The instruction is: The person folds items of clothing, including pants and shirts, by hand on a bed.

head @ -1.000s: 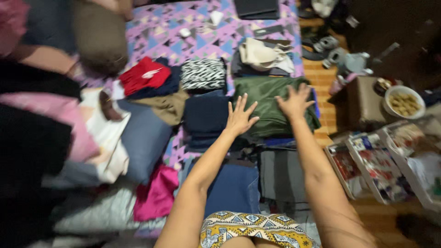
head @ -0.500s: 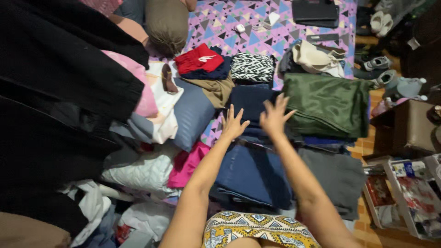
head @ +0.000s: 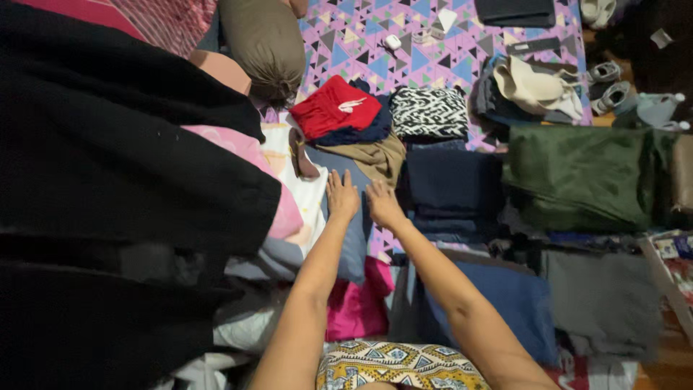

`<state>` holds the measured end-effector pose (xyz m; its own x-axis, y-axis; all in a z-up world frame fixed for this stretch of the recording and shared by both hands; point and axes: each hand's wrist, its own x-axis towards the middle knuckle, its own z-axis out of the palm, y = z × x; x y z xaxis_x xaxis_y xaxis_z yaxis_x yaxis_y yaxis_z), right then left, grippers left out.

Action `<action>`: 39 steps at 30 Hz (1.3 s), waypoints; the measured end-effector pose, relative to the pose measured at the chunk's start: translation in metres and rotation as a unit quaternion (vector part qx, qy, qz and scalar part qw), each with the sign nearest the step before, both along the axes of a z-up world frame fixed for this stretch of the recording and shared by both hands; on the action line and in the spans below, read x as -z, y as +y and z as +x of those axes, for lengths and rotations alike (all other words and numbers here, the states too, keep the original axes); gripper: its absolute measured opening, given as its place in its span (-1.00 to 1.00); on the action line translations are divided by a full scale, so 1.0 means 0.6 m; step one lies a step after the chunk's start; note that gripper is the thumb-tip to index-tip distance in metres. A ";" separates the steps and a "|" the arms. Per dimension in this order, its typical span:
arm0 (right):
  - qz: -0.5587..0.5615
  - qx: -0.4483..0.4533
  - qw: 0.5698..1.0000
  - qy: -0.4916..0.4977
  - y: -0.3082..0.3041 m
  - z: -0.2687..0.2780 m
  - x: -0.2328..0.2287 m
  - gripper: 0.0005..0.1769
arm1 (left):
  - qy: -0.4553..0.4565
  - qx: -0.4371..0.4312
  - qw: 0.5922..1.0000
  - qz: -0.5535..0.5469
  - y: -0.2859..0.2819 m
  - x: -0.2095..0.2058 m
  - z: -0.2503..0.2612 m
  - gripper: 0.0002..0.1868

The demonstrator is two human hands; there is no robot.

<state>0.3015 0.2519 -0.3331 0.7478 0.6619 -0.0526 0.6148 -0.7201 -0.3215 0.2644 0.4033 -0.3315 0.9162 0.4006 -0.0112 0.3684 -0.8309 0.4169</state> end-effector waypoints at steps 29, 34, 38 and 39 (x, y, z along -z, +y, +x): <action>0.077 0.020 0.978 0.191 0.097 0.056 0.084 -0.32 | -0.318 -0.335 0.732 -0.500 0.156 0.117 0.246 -0.33; 0.372 0.227 0.857 0.276 0.017 0.064 0.076 -0.52 | -0.342 -0.315 0.761 -0.452 0.091 0.053 0.184 -0.36; 0.539 0.305 0.773 0.139 -0.028 0.030 0.053 -0.73 | -0.285 -0.266 0.844 -0.369 0.052 0.035 0.052 -0.37; 0.541 0.308 0.772 0.128 -0.034 0.021 0.043 -0.68 | -0.301 -0.217 0.855 -0.363 0.047 0.031 0.012 -0.37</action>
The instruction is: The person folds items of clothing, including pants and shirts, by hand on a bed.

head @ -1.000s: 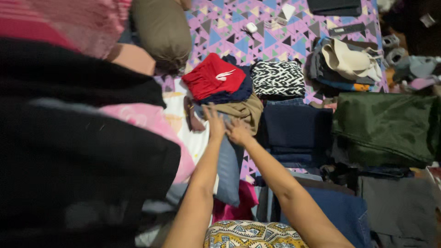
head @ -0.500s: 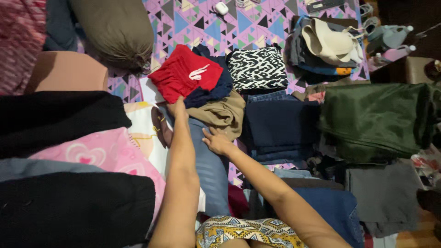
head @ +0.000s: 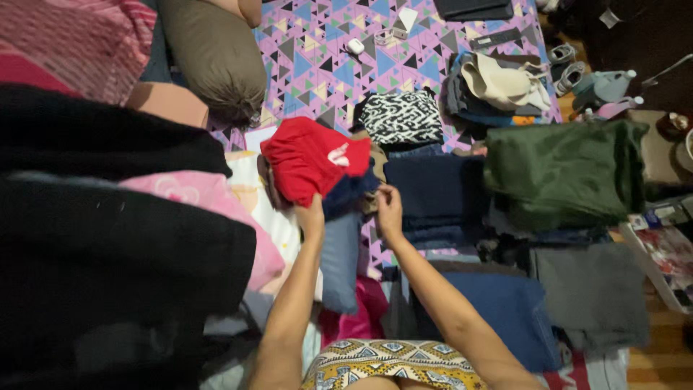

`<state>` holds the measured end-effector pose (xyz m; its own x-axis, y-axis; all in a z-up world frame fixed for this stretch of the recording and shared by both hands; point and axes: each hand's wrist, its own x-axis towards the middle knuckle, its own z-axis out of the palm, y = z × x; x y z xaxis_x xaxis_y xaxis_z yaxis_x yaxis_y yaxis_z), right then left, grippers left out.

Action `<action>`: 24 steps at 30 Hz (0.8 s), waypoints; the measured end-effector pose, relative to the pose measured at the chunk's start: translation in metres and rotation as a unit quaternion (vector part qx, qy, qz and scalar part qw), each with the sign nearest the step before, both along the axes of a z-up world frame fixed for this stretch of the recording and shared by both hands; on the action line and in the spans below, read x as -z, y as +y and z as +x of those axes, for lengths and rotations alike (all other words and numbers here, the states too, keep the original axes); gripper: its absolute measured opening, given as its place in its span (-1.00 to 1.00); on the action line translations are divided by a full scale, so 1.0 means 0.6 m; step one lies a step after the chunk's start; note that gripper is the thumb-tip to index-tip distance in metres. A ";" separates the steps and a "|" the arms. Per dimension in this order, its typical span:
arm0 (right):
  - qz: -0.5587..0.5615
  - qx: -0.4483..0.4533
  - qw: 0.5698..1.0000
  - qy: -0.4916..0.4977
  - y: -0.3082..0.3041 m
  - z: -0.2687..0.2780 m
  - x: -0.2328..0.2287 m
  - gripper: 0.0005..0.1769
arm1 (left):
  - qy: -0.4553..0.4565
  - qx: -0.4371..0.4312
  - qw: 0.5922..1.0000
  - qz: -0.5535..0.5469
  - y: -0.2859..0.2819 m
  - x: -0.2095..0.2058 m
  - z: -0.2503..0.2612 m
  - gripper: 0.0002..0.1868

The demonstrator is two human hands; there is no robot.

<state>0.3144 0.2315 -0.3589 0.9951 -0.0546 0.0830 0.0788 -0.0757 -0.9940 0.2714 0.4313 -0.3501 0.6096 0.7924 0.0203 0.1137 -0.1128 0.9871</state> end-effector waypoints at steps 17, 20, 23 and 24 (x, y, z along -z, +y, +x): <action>-0.197 -0.051 0.975 -0.092 -0.042 -0.166 -0.078 0.15 | 0.041 0.043 0.983 0.174 -0.123 -0.113 -0.301 -0.02; -0.362 -0.027 0.928 -0.088 -0.035 -0.196 -0.120 0.26 | -0.023 0.078 0.952 0.297 -0.146 -0.222 -0.305 -0.10; -0.410 0.002 0.894 -0.179 -0.020 -0.215 -0.154 0.25 | -0.021 0.138 0.888 0.437 -0.139 -0.271 -0.239 -0.21; -0.413 -0.015 0.895 -0.168 -0.018 -0.217 -0.157 0.12 | -0.017 0.160 0.857 0.490 -0.134 -0.271 -0.213 -0.21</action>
